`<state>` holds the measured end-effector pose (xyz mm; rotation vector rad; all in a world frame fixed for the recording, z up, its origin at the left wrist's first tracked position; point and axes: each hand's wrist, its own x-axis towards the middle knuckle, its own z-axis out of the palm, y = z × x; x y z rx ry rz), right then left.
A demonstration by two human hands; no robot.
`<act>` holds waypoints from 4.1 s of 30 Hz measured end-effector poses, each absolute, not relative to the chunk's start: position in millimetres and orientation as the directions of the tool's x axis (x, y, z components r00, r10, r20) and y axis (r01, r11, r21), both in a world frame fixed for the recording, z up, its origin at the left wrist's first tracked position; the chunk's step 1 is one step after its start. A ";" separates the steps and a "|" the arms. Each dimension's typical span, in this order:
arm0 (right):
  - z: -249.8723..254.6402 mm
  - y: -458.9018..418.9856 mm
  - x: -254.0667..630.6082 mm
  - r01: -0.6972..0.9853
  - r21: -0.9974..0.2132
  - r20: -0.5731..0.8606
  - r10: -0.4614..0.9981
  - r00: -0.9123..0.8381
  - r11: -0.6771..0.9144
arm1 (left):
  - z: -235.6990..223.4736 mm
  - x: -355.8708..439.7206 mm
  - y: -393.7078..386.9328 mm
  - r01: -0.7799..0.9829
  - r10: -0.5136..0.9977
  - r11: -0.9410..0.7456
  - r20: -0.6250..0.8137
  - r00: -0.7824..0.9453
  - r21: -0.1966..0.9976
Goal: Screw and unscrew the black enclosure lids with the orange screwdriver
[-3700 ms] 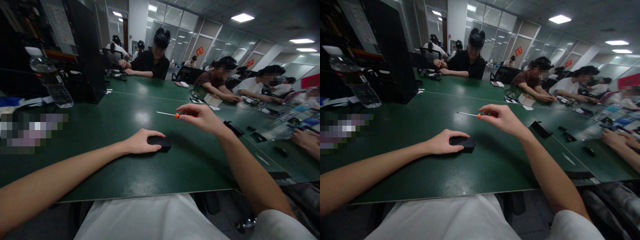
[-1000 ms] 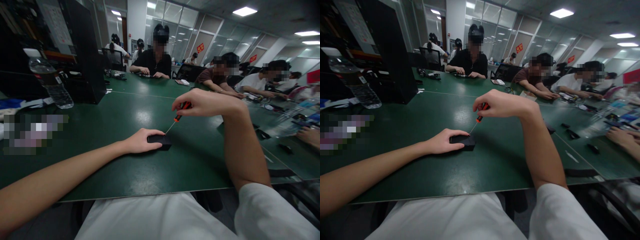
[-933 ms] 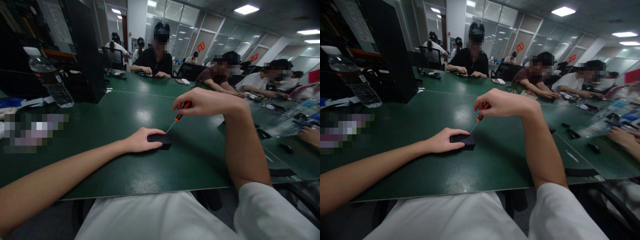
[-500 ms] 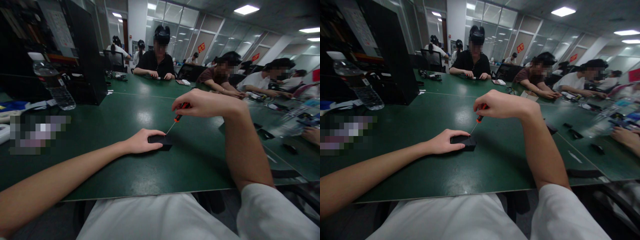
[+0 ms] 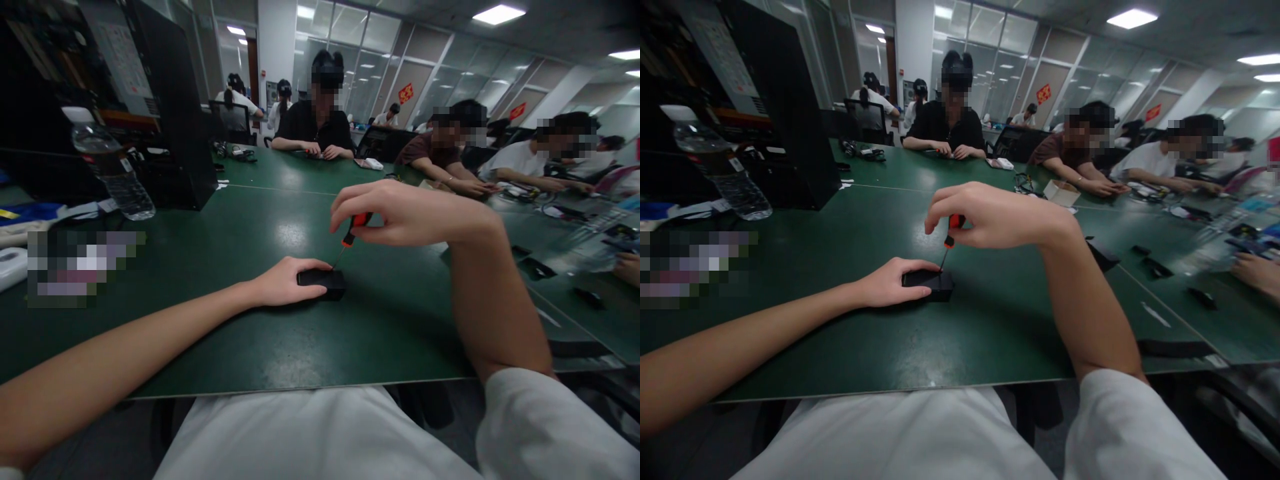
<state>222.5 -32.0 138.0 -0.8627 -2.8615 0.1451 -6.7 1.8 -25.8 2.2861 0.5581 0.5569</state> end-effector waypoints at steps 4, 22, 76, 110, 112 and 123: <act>144.5 -35.4 227.2 0.508 -0.253 0.039 0.533 -0.845 0.823 | -24.4 -6.6 1.4 0.230 0.536 -0.654 0.227 0.813 0.721; 120.7 -17.3 204.3 0.580 -0.064 0.294 0.571 -0.766 0.812 | 20.6 20.0 13.3 0.103 0.563 -0.551 0.278 0.778 0.828; 125.7 -57.0 200.3 0.751 0.185 0.188 0.727 -0.661 0.634 | 21.1 30.9 5.5 -0.076 0.485 -0.610 0.448 0.751 0.788; 129.6 -43.8 218.3 0.651 0.021 0.146 0.642 -0.753 0.759 | 33.1 28.3 11.8 0.047 0.600 -0.591 0.399 0.694 0.805; 128.1 -43.3 216.4 0.693 0.046 0.178 0.676 -0.715 0.720 | 30.9 30.7 10.2 0.070 0.639 -0.584 0.404 0.654 0.809; 134.9 -52.1 206.5 0.605 -0.056 0.188 0.604 -0.775 0.794 | 63.9 7.8 10.1 0.052 0.420 -0.525 0.206 0.884 0.850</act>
